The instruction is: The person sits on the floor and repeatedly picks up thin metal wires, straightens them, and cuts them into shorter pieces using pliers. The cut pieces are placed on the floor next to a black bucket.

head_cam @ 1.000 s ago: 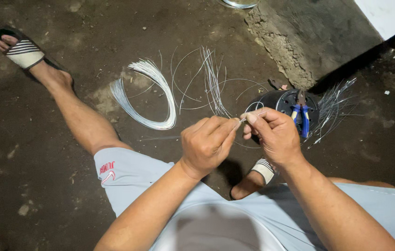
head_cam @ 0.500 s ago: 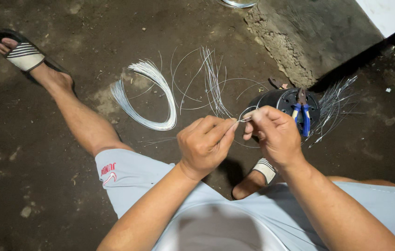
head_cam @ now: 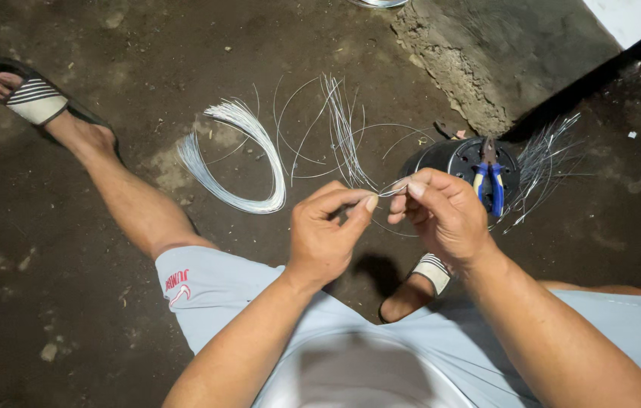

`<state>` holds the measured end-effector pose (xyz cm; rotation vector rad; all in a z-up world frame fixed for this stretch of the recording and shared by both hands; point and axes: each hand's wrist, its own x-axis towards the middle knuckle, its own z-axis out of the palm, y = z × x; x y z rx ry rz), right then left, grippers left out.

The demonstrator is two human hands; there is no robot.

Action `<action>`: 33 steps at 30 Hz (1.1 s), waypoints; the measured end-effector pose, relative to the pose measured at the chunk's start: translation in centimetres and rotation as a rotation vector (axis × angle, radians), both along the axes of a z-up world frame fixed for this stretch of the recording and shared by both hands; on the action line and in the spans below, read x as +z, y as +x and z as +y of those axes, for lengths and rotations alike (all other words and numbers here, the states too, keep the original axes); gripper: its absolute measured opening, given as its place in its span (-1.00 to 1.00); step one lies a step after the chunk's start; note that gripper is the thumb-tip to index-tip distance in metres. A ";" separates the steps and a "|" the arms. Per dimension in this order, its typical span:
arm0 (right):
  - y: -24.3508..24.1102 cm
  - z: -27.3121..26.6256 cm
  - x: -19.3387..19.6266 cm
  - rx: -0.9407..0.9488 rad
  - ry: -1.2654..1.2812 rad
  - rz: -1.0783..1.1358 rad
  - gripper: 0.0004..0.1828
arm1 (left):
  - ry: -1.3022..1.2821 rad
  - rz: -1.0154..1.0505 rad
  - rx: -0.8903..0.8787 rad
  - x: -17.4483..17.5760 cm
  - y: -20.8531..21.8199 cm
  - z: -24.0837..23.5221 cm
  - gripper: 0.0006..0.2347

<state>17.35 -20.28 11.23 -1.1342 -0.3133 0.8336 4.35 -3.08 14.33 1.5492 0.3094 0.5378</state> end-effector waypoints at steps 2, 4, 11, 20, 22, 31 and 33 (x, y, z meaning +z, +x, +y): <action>0.4 -0.2 -0.1 0.011 -0.054 -0.050 -0.85 | -0.036 0.008 -0.019 -0.4 -0.1 0.2 -0.92; 0.4 0.1 0.2 -0.004 -0.122 -0.126 -0.87 | -0.093 0.017 -0.032 -0.9 -0.1 0.3 -0.92; -1.7 1.7 4.8 -0.185 -0.363 -1.194 -0.85 | -0.254 0.041 -0.007 -1.9 0.5 0.6 -0.91; -3.1 3.2 5.9 -0.186 -0.351 -1.617 -0.70 | -0.115 -0.051 0.098 -1.0 1.0 0.0 -0.93; -3.3 3.1 6.3 -0.115 -0.339 -1.669 -0.64 | 0.020 -0.047 0.130 -0.5 1.0 0.0 -0.93; -1.4 2.8 10.8 0.259 -0.369 -1.734 -0.76 | 0.388 -0.024 -0.048 0.9 0.4 1.8 -0.94; -0.3 2.7 11.2 0.306 -0.357 -1.659 -0.81 | 0.419 -0.021 -0.135 1.0 0.3 2.0 -0.94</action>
